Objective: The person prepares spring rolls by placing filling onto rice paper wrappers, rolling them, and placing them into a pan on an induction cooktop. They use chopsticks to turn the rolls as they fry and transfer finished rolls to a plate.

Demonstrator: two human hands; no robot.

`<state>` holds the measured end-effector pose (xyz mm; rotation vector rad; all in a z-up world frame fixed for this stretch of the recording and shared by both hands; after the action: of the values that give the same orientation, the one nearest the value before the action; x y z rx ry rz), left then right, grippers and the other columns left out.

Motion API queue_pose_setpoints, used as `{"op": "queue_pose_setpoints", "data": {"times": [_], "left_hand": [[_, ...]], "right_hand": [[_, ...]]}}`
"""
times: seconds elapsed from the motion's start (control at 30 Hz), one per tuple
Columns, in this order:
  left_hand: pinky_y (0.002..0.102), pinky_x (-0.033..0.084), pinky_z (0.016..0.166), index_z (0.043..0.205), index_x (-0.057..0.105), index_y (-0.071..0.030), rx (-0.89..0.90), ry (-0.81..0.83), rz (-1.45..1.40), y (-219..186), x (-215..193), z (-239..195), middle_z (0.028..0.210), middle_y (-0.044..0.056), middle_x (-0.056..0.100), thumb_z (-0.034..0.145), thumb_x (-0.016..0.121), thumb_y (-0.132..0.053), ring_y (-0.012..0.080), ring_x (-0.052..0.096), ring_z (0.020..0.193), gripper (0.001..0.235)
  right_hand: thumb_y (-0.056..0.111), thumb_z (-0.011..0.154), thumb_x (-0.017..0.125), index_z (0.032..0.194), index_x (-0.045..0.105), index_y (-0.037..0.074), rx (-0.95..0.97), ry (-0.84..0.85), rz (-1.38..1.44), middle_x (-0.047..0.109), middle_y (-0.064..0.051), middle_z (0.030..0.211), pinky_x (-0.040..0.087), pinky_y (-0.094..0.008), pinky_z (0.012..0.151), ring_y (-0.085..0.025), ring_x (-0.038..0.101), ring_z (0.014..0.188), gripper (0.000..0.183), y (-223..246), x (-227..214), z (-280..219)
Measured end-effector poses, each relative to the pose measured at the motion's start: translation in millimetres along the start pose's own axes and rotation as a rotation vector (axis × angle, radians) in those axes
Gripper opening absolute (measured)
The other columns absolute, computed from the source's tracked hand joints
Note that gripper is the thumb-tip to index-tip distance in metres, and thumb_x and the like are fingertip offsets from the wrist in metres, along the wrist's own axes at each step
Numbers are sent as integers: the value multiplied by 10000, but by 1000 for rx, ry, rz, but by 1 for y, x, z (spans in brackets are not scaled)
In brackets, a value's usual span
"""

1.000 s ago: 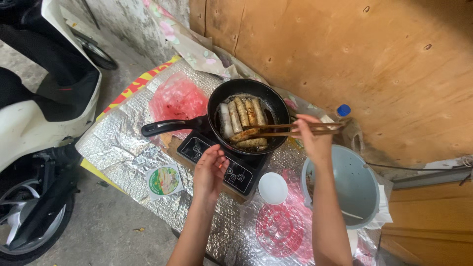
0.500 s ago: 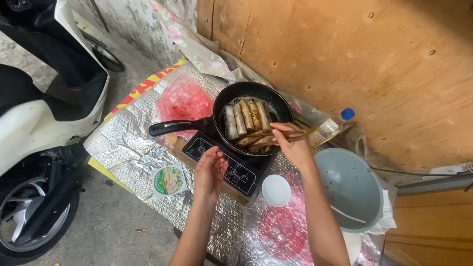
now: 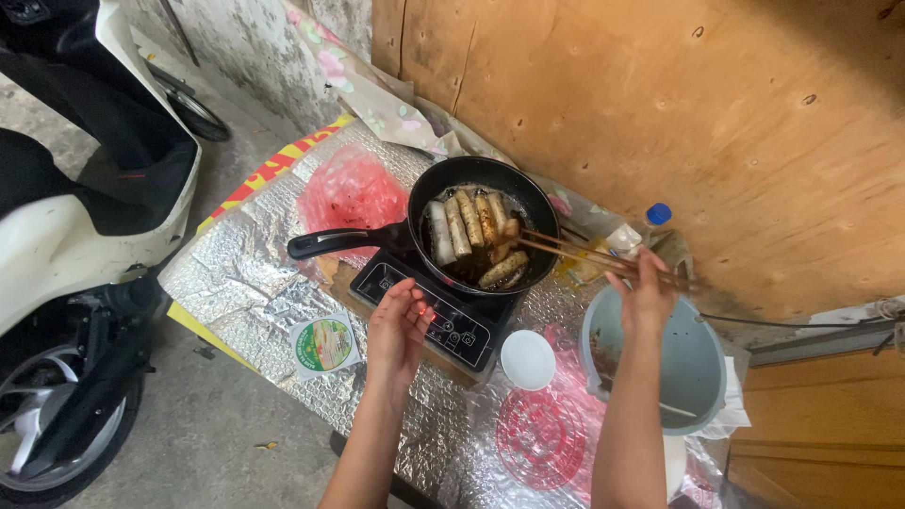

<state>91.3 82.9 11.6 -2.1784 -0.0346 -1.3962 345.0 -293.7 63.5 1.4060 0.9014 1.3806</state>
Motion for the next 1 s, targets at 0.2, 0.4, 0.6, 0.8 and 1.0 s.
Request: {"op": "queue_pose_setpoints", "data": {"times": [0.2, 0.4, 0.6, 0.8, 1.0], "left_hand": [[301, 571, 800, 1134, 660, -48, -19, 24, -20, 4, 5, -5, 932, 30, 682, 1001, 601, -97, 115, 645, 813, 154], [294, 569, 790, 1136, 665, -46, -21, 4, 3, 1, 2, -8, 938, 35, 683, 999, 596, -88, 113, 649, 817, 159], [291, 574, 797, 1146, 657, -45, -28, 33, 1, 4, 3, -9, 944, 33, 682, 1004, 586, -85, 110, 651, 818, 164], [295, 573, 795, 1150, 661, -43, -31, 46, -3, 7, 4, -9, 945, 34, 680, 1005, 589, -91, 111, 649, 813, 168], [300, 572, 793, 1151, 663, -47, -26, 29, -23, 3, -1, -5, 948, 36, 686, 994, 594, -84, 114, 645, 813, 175]], "right_hand": [[172, 1039, 645, 1215, 641, 66, 25, -61, 103, 691, -80, 1095, 657, -446, 770, -226, 719, 924, 206, -27, -75, 25], [179, 1055, 636, 1233, 657, 37, 44, -69, -40, 703, -98, 1022, 666, -444, 763, -210, 707, 898, 229, -5, -85, 17], [186, 1048, 630, 1241, 650, 27, 13, -46, -140, 708, -117, 1041, 657, -422, 734, -216, 711, 878, 250, 8, -50, -1], [168, 1049, 640, 1269, 669, 10, -30, 27, -305, 711, -109, 1056, 662, -384, 715, -210, 725, 889, 272, 39, -16, -5], [151, 1055, 623, 1317, 659, 17, -173, 169, -393, 712, -116, 1056, 667, -338, 764, -196, 732, 901, 297, 71, 40, -14]]}}
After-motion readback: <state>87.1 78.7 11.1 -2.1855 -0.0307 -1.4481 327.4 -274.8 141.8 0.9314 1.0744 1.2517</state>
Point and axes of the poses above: each hand's wrist, its own z-axis towards the middle knuckle, its own x-axis out of the palm, y = z × x, the point moved 9 cm from there along z, towards the middle knuckle
